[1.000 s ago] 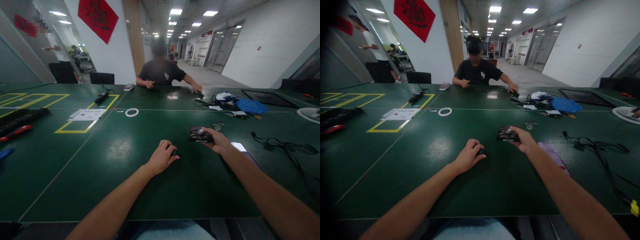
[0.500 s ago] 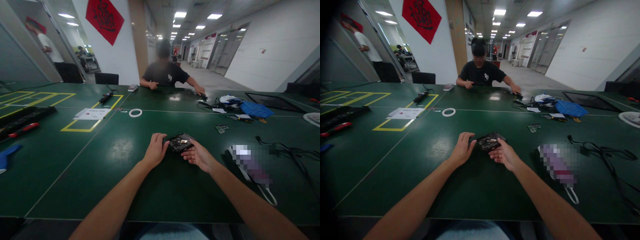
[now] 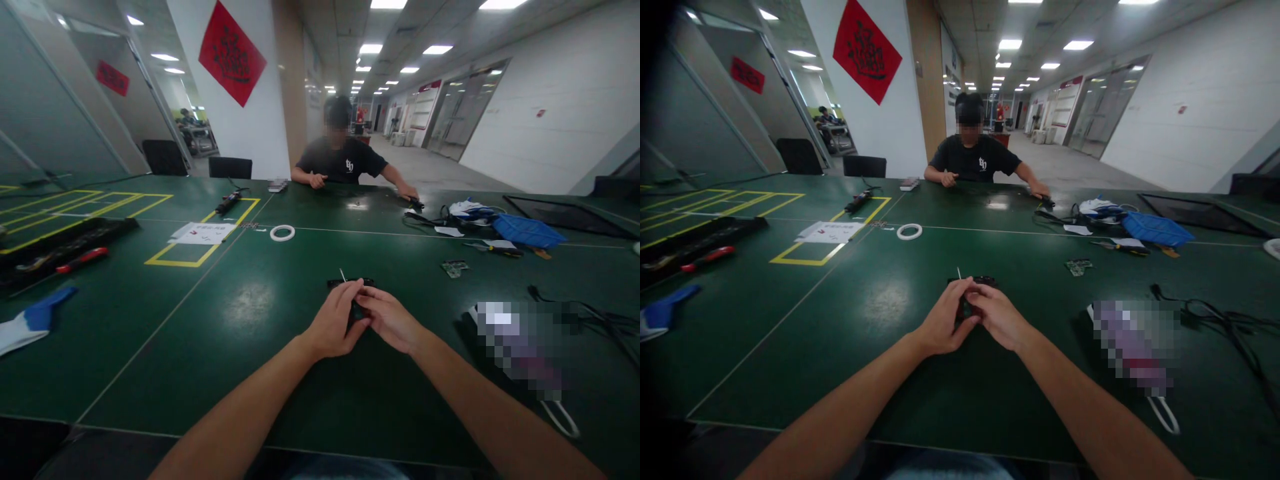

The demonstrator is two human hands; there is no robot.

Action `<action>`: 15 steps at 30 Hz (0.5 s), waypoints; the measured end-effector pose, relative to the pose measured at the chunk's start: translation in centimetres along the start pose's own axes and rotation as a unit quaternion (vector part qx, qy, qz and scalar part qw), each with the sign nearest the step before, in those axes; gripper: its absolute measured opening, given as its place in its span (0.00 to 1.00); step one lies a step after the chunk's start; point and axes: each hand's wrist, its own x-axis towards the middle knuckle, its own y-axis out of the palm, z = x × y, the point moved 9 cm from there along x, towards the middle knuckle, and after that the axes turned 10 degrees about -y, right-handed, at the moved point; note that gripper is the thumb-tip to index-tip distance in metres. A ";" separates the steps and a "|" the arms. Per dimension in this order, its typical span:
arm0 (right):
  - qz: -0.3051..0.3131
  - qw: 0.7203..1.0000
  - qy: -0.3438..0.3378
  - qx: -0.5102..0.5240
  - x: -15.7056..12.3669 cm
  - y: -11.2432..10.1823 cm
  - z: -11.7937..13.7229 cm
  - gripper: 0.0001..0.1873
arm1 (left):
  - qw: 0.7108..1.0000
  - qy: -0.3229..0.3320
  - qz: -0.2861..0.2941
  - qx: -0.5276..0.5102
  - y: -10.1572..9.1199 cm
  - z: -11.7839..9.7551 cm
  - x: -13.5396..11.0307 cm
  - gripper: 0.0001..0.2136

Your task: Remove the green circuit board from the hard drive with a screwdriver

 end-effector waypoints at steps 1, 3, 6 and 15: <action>0.013 1.000 0.003 -0.007 -0.1 0.0 0.2 0.12 | 1.000 0.007 0.017 0.001 0.4 -0.5 0.0 0.36; 0.026 0.999 0.015 -0.032 -0.3 -0.5 0.4 0.11 | 0.999 0.017 0.046 0.006 1.1 -1.3 0.0 0.37; -0.007 0.995 0.037 -0.087 -0.1 -3.1 1.4 0.14 | 0.998 0.007 0.059 0.028 1.5 -1.2 0.2 0.43; -0.207 0.665 -0.025 -0.717 4.7 -24.7 18.3 0.03 | 0.973 -0.153 0.072 0.160 2.1 8.1 0.2 0.51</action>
